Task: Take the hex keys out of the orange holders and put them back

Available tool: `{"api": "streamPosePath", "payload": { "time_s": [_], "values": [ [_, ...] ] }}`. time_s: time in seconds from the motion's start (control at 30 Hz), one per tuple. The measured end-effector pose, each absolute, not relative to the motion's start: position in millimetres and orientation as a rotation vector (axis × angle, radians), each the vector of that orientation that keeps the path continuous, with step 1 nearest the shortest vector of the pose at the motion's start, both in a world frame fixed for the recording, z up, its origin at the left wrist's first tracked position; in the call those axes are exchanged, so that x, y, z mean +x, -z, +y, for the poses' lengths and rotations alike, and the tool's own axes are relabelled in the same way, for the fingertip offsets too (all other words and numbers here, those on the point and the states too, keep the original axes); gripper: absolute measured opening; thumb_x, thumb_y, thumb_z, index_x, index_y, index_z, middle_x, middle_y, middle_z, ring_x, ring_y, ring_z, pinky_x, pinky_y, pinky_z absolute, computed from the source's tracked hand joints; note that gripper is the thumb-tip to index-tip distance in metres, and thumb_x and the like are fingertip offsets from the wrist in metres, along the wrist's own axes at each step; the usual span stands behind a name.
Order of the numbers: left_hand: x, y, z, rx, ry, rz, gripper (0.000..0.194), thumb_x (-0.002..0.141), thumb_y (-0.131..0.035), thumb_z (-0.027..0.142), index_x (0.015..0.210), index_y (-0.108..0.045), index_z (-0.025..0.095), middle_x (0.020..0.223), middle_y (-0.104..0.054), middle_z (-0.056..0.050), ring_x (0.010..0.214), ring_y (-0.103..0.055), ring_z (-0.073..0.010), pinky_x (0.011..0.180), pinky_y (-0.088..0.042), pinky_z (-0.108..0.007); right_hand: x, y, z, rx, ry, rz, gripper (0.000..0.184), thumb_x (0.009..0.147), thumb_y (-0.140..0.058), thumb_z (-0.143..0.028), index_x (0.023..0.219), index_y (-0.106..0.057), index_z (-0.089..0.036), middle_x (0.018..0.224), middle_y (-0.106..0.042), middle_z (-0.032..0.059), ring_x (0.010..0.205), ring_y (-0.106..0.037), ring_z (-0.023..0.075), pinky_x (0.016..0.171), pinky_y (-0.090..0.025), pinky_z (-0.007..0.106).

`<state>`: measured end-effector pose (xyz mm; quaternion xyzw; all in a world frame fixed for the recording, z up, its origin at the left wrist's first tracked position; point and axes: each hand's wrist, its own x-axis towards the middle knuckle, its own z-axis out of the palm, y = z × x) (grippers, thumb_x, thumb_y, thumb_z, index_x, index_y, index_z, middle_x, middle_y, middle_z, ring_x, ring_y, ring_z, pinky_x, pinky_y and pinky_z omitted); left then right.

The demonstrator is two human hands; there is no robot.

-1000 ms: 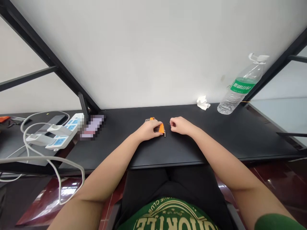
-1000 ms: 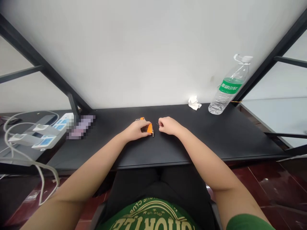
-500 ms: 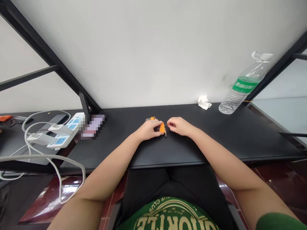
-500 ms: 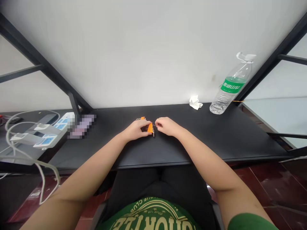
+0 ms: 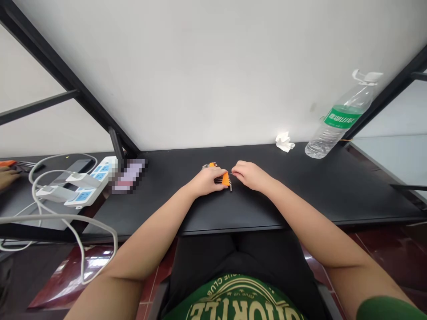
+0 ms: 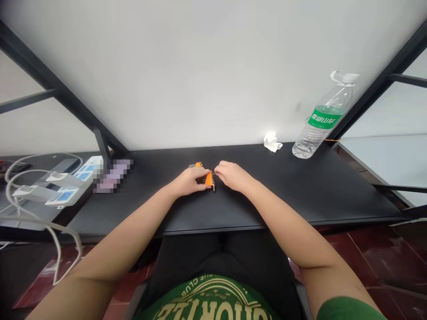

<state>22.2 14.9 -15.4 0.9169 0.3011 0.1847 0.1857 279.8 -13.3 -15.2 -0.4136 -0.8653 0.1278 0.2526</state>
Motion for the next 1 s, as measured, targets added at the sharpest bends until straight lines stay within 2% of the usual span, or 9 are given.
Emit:
{"api": "streamPosePath", "payload": {
  "time_s": [0.2, 0.4, 0.5, 0.6, 0.67, 0.77, 0.87, 0.93, 1.0],
  "values": [
    [22, 13, 17, 2.670, -0.594, 0.815, 0.026, 0.092, -0.077, 0.044, 0.110, -0.073, 0.025, 0.085, -0.069, 0.000, 0.085, -0.064, -0.0218, 0.097, -0.050, -0.041, 277, 12, -17, -1.117, -0.390, -2.267, 0.021, 0.104, -0.051, -0.012, 0.100, -0.071, -0.019, 0.102, -0.067, 0.0079, 0.088, -0.062, 0.0197, 0.081, -0.047, 0.033],
    [27, 10, 11, 2.689, -0.621, 0.759, 0.025, 0.092, -0.078, 0.043, 0.110, -0.077, 0.026, 0.089, -0.073, -0.003, 0.089, -0.066, -0.0235, 0.094, -0.052, -0.041, 270, 6, -24, -1.058, -0.483, -2.274, 0.021, 0.100, -0.053, -0.012, 0.093, -0.071, -0.020, 0.098, -0.067, 0.0076, 0.083, -0.060, 0.0189, 0.078, -0.046, 0.034],
    [30, 11, 8, 2.659, -0.753, 0.703, 0.033, 0.093, -0.078, 0.046, 0.119, -0.076, 0.025, 0.095, -0.075, -0.005, 0.090, -0.068, -0.0237, 0.094, -0.054, -0.042, 266, 9, -20, -1.015, -0.844, -1.962, 0.006, 0.097, -0.065, -0.024, 0.093, -0.069, -0.022, 0.089, -0.067, 0.0034, 0.076, -0.059, 0.0172, 0.071, -0.047, 0.032],
    [32, 11, 7, 2.643, -0.893, 0.721, 0.040, 0.095, -0.076, 0.053, 0.124, -0.074, 0.025, 0.097, -0.076, -0.007, 0.093, -0.069, -0.0241, 0.095, -0.055, -0.043, 266, 15, -14, -0.955, -1.359, -1.555, 0.029, 0.089, -0.081, -0.046, 0.092, -0.063, -0.023, 0.069, -0.059, -0.0031, 0.058, -0.050, 0.0132, 0.055, -0.039, 0.027],
    [34, 11, 5, 2.661, -0.942, 0.728, 0.043, 0.097, -0.073, 0.056, 0.125, -0.073, 0.024, 0.097, -0.076, -0.008, 0.092, -0.068, -0.0240, 0.093, -0.055, -0.042, 268, 18, -12, -0.885, -1.644, -1.370, 0.043, 0.082, -0.088, -0.055, 0.089, -0.060, -0.022, 0.064, -0.056, -0.0049, 0.054, -0.046, 0.0109, 0.051, -0.035, 0.025],
    [38, 11, 1, 2.718, -0.964, 0.728, 0.044, 0.098, -0.071, 0.058, 0.126, -0.073, 0.023, 0.097, -0.075, -0.009, 0.090, -0.068, -0.0245, 0.089, -0.055, -0.042, 271, 18, -12, -0.808, -1.913, -1.244, 0.049, 0.079, -0.091, -0.058, 0.086, -0.060, -0.021, 0.072, -0.061, -0.0030, 0.060, -0.053, 0.0109, 0.055, -0.044, 0.025],
    [42, 12, -2, 2.763, -0.907, 0.764, 0.041, 0.100, -0.070, 0.053, 0.127, -0.072, 0.023, 0.102, -0.076, -0.010, 0.094, -0.068, -0.0255, 0.090, -0.054, -0.043, 270, 17, -14, -0.836, -1.879, -1.297, 0.046, 0.081, -0.089, -0.058, 0.089, -0.065, -0.020, 0.077, -0.066, -0.0001, 0.068, -0.060, 0.0141, 0.062, -0.051, 0.028],
    [43, 13, -2, 2.771, -0.854, 0.793, 0.038, 0.100, -0.071, 0.047, 0.130, -0.072, 0.024, 0.109, -0.076, -0.010, 0.096, -0.068, -0.0257, 0.093, -0.054, -0.043, 268, 18, -13, -0.925, -1.700, -1.416, 0.042, 0.081, -0.088, -0.054, 0.088, -0.068, -0.019, 0.079, -0.069, 0.0017, 0.070, -0.062, 0.0153, 0.066, -0.051, 0.029],
    [40, 14, 0, 2.770, -0.800, 0.829, 0.043, 0.097, -0.075, 0.042, 0.137, -0.070, 0.025, 0.121, -0.074, -0.011, 0.105, -0.068, -0.0277, 0.098, -0.054, -0.045, 266, 20, -11, -1.071, -1.462, -1.545, 0.034, 0.080, -0.087, -0.048, 0.082, -0.069, -0.018, 0.077, -0.069, 0.0017, 0.070, -0.061, 0.0154, 0.067, -0.049, 0.030]
  ]
}}
